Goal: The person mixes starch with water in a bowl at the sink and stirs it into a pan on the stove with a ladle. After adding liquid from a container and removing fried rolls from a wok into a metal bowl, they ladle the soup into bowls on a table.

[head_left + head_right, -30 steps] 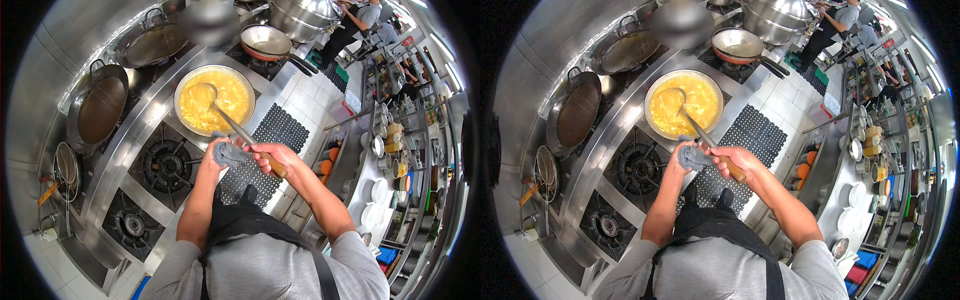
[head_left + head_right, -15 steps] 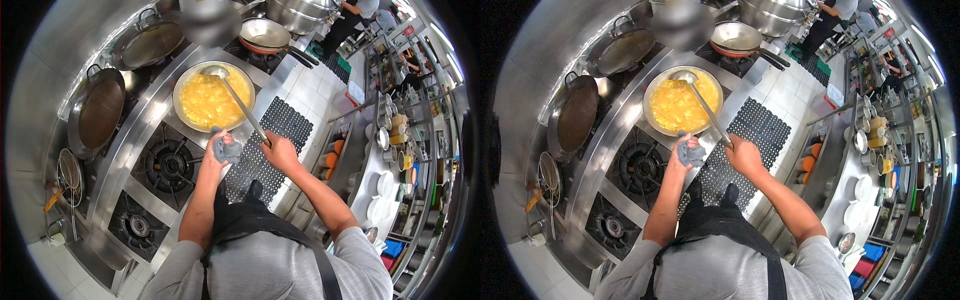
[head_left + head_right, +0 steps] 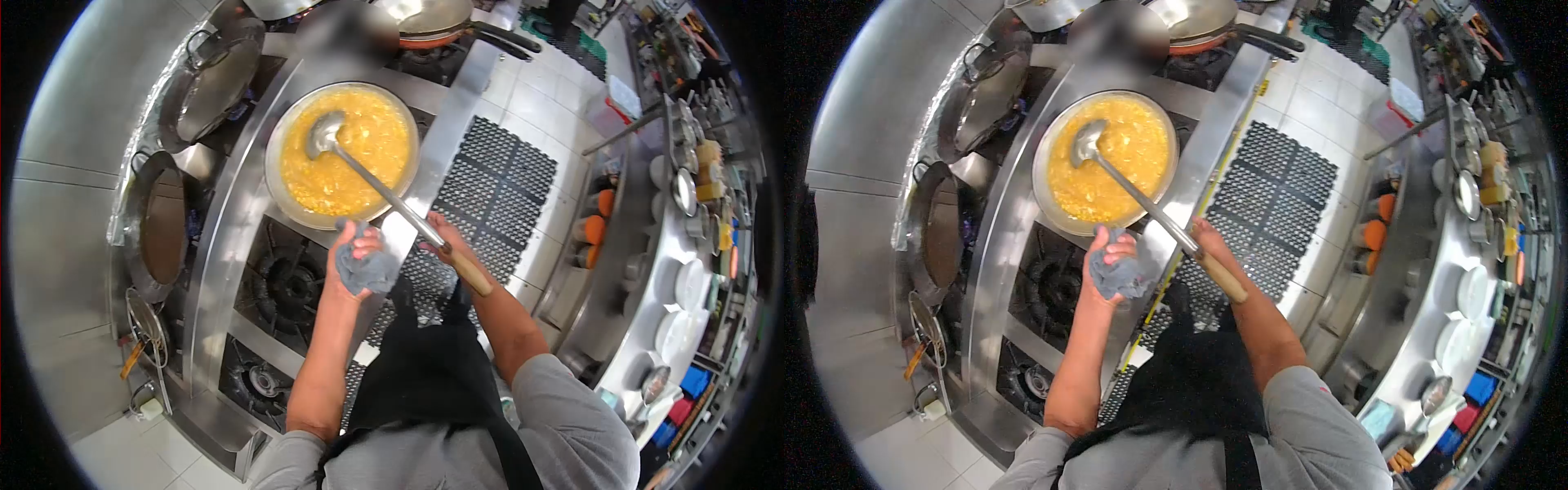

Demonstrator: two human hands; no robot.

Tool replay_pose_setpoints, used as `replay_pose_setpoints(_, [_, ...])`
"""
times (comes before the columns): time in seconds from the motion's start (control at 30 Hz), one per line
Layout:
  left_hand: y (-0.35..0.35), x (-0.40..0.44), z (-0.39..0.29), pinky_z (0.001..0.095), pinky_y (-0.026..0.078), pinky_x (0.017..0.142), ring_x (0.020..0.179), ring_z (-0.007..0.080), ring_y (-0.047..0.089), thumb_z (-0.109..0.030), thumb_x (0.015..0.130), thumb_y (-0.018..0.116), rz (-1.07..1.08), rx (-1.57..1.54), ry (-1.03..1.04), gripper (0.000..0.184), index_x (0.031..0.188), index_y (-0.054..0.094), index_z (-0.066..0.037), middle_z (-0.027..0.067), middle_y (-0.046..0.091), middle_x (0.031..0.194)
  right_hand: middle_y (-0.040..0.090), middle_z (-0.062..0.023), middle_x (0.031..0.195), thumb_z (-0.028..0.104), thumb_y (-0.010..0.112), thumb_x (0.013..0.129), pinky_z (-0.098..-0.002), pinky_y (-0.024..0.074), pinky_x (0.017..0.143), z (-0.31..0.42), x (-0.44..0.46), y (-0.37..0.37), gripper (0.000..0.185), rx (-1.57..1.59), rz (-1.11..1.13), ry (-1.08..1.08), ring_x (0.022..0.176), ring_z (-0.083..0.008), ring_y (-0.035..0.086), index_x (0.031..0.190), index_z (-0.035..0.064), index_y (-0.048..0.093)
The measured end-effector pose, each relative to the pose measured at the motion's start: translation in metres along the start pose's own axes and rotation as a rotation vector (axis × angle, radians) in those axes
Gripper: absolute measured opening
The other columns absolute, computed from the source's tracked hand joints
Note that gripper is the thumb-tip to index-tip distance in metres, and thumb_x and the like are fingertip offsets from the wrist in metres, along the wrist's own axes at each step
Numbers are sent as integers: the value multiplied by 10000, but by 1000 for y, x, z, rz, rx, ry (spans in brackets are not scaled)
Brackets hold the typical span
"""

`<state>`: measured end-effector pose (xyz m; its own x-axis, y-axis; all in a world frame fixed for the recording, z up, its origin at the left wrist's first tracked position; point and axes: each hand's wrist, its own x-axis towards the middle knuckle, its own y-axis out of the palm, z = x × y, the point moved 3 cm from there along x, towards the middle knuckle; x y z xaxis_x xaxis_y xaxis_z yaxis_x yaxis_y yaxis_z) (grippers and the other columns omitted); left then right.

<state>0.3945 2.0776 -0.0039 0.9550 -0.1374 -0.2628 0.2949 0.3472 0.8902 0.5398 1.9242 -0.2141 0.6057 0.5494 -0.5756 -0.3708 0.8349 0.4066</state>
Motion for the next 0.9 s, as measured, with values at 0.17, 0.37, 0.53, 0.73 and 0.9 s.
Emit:
replay_pose_setpoints(0.17, [6,-2,4,299,507,684,695,134,583,-171,946,625,-33,-64,15,195,1049,547,-24,9,561,798,672,-63,782,137,581,977,-315,540,534,-71,35,-2,156,298,-130,-11,630,-203,660,1082,26,612])
replay_pose_setpoints(0.37, [10,-3,-1,406,574,898,890,251,680,-143,863,690,-258,338,233,175,954,619,-11,71,650,884,675,-64,873,326,555,1016,-337,539,641,53,-5,-9,337,-311,135,595,713,-198,649,1123,16,630])
replay_pose_setpoints(0.53, [-3,0,-3,387,557,903,911,217,675,-156,893,682,-114,312,235,286,1090,588,29,73,672,926,674,-68,908,370,639,975,-371,538,737,203,-173,95,428,-693,303,322,790,-221,661,1182,-3,598])
replay_pose_setpoints(0.73, [-6,3,-3,312,521,707,695,137,601,-243,968,676,51,-86,62,278,1073,570,-9,4,592,798,667,-301,813,234,578,948,-552,525,762,166,-213,116,298,-1512,-109,-382,796,-497,665,1119,-10,586])
replay_pose_setpoints(0.9, [-12,6,-12,300,518,668,653,137,595,-104,906,637,-5,-54,-15,107,890,550,-44,7,568,737,667,-288,794,270,601,976,-534,522,726,177,-244,123,369,-1351,-103,-260,800,-485,675,1225,-1,571])
